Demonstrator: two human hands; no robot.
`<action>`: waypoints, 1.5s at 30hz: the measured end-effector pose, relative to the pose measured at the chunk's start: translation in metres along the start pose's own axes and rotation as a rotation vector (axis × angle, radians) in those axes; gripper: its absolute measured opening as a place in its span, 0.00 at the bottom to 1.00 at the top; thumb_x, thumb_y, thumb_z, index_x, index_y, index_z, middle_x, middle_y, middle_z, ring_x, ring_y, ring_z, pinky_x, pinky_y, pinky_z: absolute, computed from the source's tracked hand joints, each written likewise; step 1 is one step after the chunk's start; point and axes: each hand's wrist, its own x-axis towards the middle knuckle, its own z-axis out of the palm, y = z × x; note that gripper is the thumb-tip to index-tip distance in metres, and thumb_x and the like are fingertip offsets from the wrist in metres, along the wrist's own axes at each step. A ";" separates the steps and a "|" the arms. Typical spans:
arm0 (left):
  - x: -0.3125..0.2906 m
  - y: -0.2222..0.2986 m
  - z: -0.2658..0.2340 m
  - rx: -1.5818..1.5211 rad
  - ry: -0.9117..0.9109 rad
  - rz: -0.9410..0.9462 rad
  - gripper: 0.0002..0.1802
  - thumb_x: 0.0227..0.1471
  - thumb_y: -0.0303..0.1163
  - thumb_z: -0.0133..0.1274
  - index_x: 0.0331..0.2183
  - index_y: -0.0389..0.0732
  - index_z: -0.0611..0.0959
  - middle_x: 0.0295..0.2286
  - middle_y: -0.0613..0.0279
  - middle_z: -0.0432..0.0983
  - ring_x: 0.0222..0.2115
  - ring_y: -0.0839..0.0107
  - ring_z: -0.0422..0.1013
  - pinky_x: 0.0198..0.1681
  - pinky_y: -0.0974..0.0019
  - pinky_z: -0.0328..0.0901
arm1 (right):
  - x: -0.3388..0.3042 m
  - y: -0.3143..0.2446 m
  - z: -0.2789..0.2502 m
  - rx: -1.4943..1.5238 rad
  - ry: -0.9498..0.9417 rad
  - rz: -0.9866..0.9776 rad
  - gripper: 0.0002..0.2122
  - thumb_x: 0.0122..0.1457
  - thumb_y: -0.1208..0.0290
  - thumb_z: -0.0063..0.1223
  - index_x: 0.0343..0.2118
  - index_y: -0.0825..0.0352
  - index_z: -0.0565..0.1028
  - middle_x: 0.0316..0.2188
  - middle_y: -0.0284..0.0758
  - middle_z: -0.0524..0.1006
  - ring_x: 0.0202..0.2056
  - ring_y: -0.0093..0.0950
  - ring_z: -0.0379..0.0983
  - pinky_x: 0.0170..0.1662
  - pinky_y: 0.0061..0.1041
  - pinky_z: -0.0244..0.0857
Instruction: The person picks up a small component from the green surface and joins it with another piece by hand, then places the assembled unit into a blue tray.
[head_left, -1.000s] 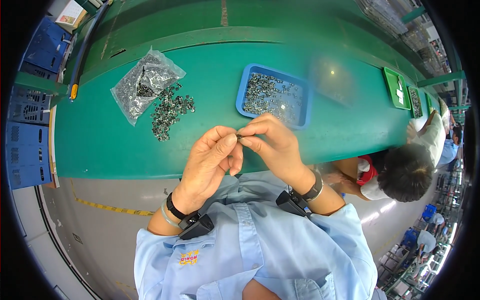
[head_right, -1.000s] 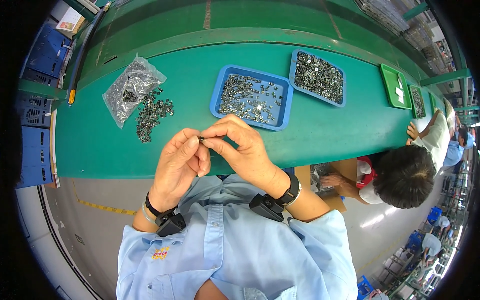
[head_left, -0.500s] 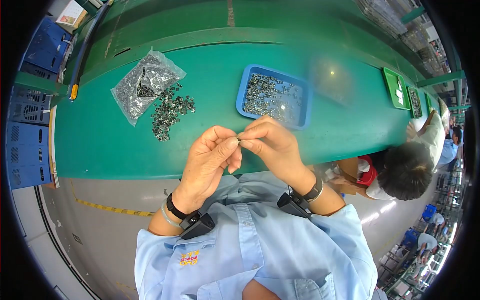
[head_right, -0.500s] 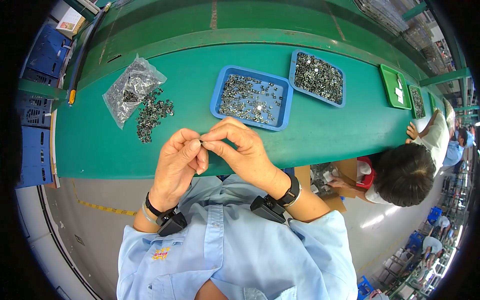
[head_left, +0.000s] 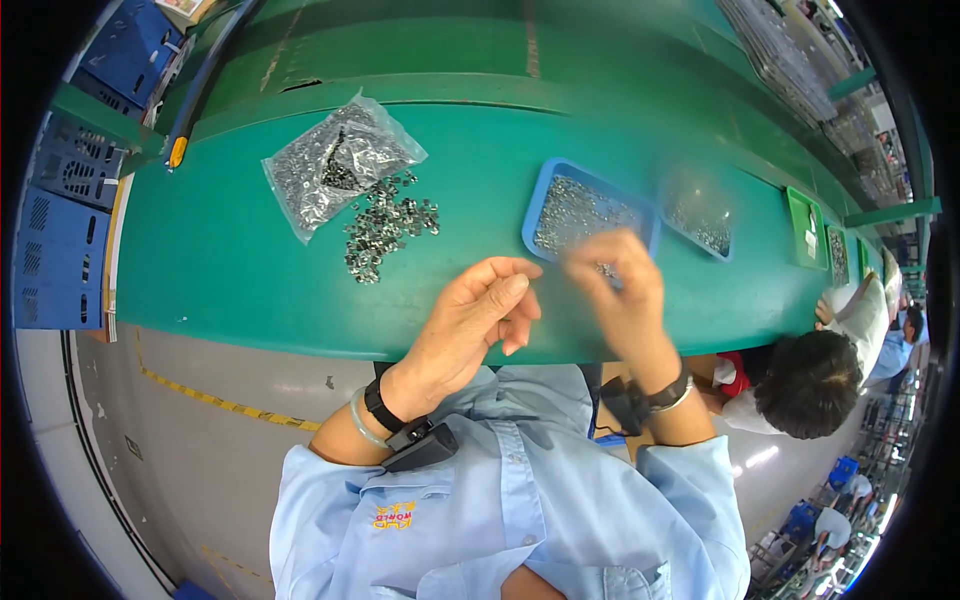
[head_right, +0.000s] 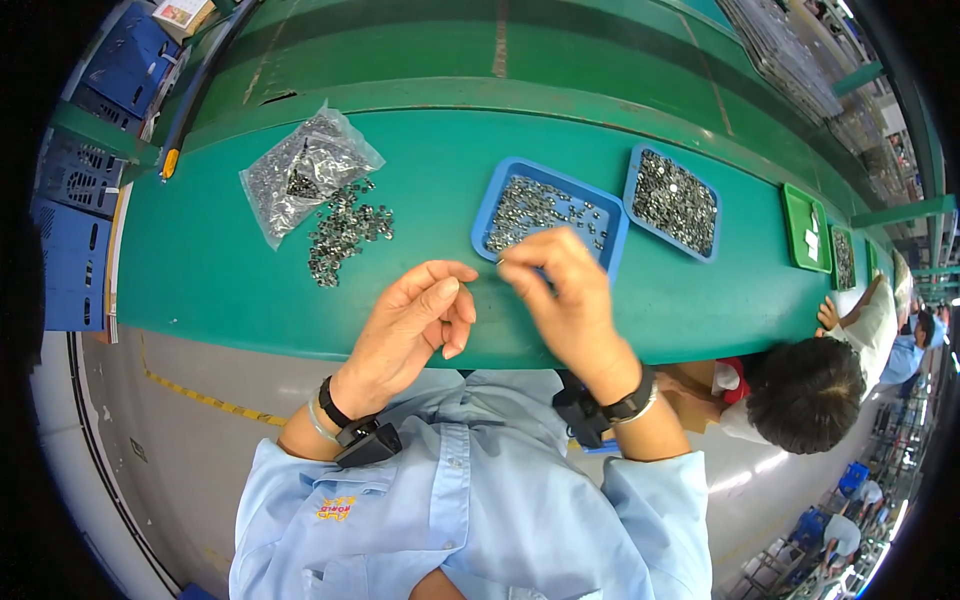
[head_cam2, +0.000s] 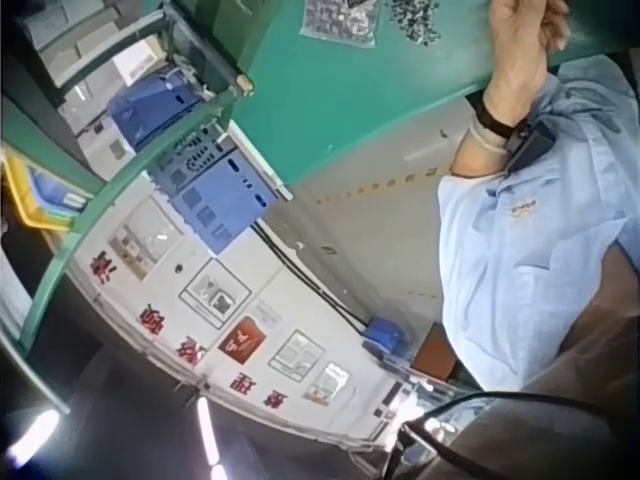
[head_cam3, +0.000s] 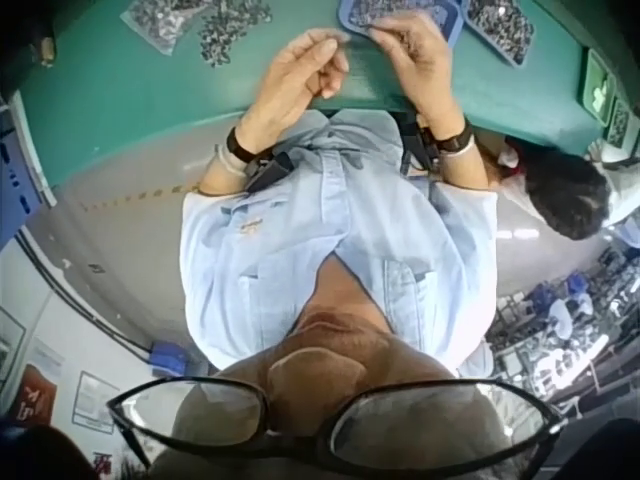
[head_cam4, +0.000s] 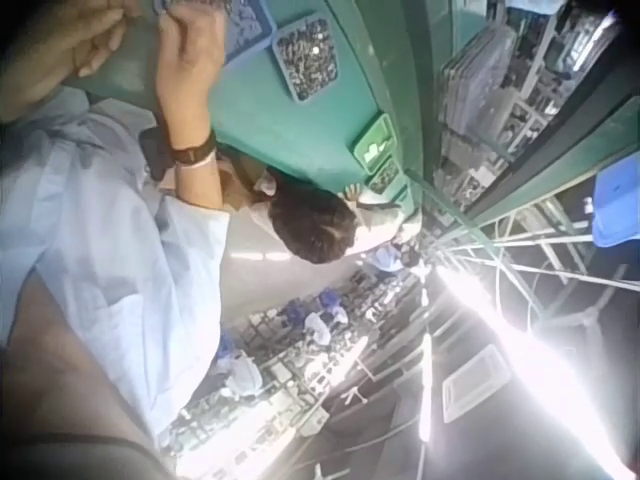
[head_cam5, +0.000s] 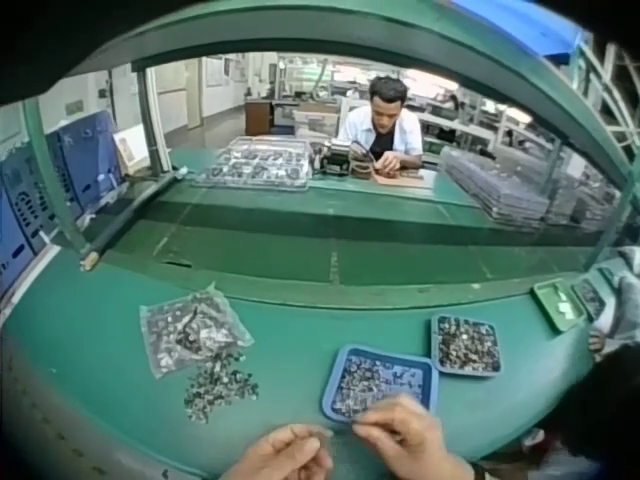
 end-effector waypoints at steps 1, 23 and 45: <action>-0.001 0.000 -0.005 -0.003 -0.001 0.001 0.11 0.57 0.34 0.47 0.40 0.38 0.73 0.25 0.64 0.71 0.21 0.78 0.66 0.22 0.76 0.60 | 0.009 0.005 -0.003 -0.136 0.012 -0.016 0.07 0.46 0.83 0.55 0.30 0.67 0.74 0.31 0.37 0.74 0.35 0.31 0.71 0.36 0.27 0.65; -0.025 0.032 -0.045 -0.080 0.215 0.139 0.10 0.59 0.32 0.44 0.40 0.37 0.72 0.26 0.64 0.71 0.20 0.77 0.65 0.21 0.73 0.60 | 0.094 -0.021 0.080 -0.378 -0.347 -0.242 0.07 0.46 0.70 0.58 0.28 0.63 0.74 0.28 0.33 0.72 0.31 0.34 0.69 0.34 0.32 0.62; -0.002 0.003 0.009 0.149 0.081 0.058 0.12 0.57 0.36 0.47 0.37 0.37 0.75 0.27 0.62 0.74 0.23 0.79 0.67 0.22 0.76 0.62 | -0.003 -0.008 0.024 -0.045 0.013 -0.152 0.11 0.46 0.75 0.59 0.33 0.63 0.72 0.31 0.35 0.72 0.34 0.34 0.69 0.35 0.31 0.62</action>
